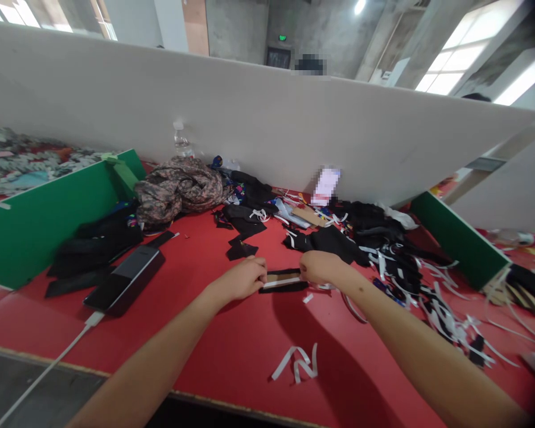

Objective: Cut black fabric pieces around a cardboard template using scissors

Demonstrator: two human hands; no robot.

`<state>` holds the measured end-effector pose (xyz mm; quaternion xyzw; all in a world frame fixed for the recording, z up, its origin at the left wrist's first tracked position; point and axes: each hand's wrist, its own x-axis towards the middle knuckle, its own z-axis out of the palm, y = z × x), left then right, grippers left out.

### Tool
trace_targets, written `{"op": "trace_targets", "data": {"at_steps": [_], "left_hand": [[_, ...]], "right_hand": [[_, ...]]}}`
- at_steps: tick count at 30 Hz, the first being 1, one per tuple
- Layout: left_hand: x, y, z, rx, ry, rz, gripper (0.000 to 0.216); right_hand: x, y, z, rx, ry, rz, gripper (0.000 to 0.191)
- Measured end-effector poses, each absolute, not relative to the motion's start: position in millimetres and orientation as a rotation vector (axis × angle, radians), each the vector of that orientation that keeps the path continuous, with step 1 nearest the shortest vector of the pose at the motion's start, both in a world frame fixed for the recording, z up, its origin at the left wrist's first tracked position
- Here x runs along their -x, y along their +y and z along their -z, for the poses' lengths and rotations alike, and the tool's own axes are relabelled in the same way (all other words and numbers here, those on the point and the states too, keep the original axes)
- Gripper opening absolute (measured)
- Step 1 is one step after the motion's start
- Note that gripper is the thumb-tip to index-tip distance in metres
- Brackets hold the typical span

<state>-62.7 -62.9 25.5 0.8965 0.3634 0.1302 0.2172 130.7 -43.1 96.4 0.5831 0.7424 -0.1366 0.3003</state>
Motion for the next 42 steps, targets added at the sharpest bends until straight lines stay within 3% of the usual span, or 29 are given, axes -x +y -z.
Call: {"op": "trace_targets", "data": {"at_steps": [22, 28, 42], "left_hand": [[47, -50, -29, -2.442, 1.158, -0.220, 0.005], [28, -41, -24, -2.398, 1.262, -0.191, 0.031], [-26, -45, -27, -2.422, 1.397, -0.099, 0.029]], "right_hand": [[-135, -31, -87, -1.459, 1.934, 0.576, 0.021], [-141, -25, -75, -1.442, 1.965, 0.599, 0.020], [-151, -38, -71, -1.538, 2.069, 0.532, 0.020]]}}
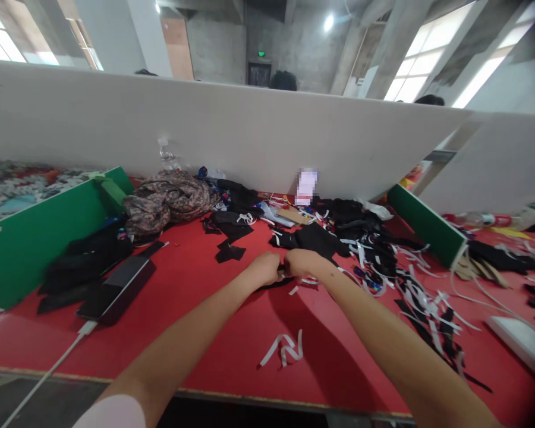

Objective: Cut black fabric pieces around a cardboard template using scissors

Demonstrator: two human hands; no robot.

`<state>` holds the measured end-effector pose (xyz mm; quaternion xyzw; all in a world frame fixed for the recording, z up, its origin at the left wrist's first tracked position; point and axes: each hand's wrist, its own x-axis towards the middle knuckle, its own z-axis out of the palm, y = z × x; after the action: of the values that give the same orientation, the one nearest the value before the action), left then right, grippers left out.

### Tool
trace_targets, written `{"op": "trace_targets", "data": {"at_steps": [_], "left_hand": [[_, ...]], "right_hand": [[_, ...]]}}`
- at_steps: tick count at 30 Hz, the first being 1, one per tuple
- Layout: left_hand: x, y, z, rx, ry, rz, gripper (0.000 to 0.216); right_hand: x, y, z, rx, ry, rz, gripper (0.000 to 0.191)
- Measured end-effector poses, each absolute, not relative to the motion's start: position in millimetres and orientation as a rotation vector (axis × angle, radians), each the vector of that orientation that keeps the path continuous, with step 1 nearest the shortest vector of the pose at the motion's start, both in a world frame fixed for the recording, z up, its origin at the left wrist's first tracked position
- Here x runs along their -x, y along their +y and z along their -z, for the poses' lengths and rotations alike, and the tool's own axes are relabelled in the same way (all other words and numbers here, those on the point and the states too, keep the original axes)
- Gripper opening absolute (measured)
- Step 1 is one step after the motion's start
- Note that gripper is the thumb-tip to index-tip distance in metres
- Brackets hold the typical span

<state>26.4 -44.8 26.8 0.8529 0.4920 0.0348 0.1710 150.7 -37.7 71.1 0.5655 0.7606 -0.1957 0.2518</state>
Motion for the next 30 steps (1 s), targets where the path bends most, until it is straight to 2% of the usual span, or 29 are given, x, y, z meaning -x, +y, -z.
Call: {"op": "trace_targets", "data": {"at_steps": [4, 10, 14, 19, 30], "left_hand": [[-17, -42, -40, -2.400, 1.315, -0.062, 0.014], [5, -51, -58, -2.446, 1.097, -0.166, 0.022], [14, -60, -56, -2.436, 1.001, -0.266, 0.016], [15, -69, -46, -2.404, 1.146, -0.321, 0.011], [15, -78, -43, -2.292, 1.211, -0.386, 0.020]], "right_hand": [[-154, -56, -79, -1.670, 2.198, 0.396, 0.023], [-158, -85, -86, -1.806, 2.365, 0.266, 0.024], [-152, -99, -80, -1.892, 2.391, 0.196, 0.024], [-144, -106, -68, -1.952, 2.387, 0.161, 0.026], [-155, -107, -58, -2.015, 2.537, 0.156, 0.018]]}}
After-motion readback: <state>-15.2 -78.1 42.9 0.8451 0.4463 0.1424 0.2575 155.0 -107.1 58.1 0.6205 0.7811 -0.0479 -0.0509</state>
